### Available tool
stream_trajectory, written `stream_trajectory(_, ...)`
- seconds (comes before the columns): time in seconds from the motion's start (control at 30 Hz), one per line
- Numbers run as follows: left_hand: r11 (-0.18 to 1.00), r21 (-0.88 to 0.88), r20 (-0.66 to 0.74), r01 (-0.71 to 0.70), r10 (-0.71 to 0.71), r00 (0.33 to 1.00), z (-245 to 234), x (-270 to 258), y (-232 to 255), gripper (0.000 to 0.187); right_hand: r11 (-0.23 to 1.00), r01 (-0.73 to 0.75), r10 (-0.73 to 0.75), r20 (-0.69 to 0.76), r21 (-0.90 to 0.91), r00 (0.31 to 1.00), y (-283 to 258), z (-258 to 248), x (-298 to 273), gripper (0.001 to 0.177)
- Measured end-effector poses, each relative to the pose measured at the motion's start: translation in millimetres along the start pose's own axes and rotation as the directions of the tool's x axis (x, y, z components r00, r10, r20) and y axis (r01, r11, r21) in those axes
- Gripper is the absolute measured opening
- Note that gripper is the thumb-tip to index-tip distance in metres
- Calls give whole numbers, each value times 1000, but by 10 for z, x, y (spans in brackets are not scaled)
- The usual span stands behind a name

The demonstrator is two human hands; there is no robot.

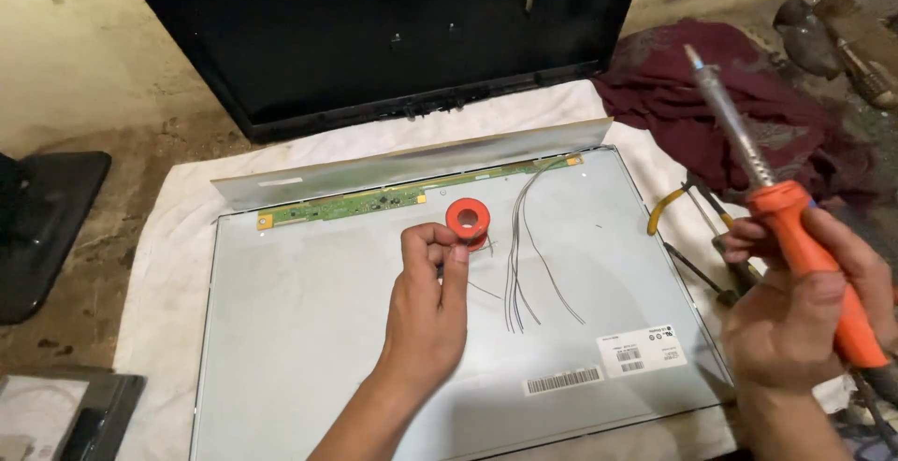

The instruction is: The person uses a soldering iron to apply solder to the ends of several thin wires. They then use pliers to strip the insulation from the wire ends and continue soldering the exposed tips.

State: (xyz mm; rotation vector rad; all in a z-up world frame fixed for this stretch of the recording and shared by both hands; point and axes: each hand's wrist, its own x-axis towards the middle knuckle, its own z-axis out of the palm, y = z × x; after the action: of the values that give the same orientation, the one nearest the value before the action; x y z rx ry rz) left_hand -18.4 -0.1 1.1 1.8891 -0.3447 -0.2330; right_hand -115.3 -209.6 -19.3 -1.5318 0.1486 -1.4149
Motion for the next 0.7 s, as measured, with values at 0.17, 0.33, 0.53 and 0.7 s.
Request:
stream_trajectory(0.17,968,-239,69,77,-62,996,9,-22,64,14,991,-40,19,160,126,987,-52,192,-182,43)
stream_trajectory(0.33,947,-290,98,139,-115,988,22,-32,100,15,998,-54,56,358,-16,932,-288,381,-273,38)
stream_trajectory(0.53,955,-281,113,100,-70,991,8,-44,129,19,999,-54,52,368,-5,928,-327,436,-293,30)
stream_trajectory(0.7,952,-293,123,91,-56,991,21,-60,124,16,1000,-18,18,444,-3,896,-305,410,-289,39)
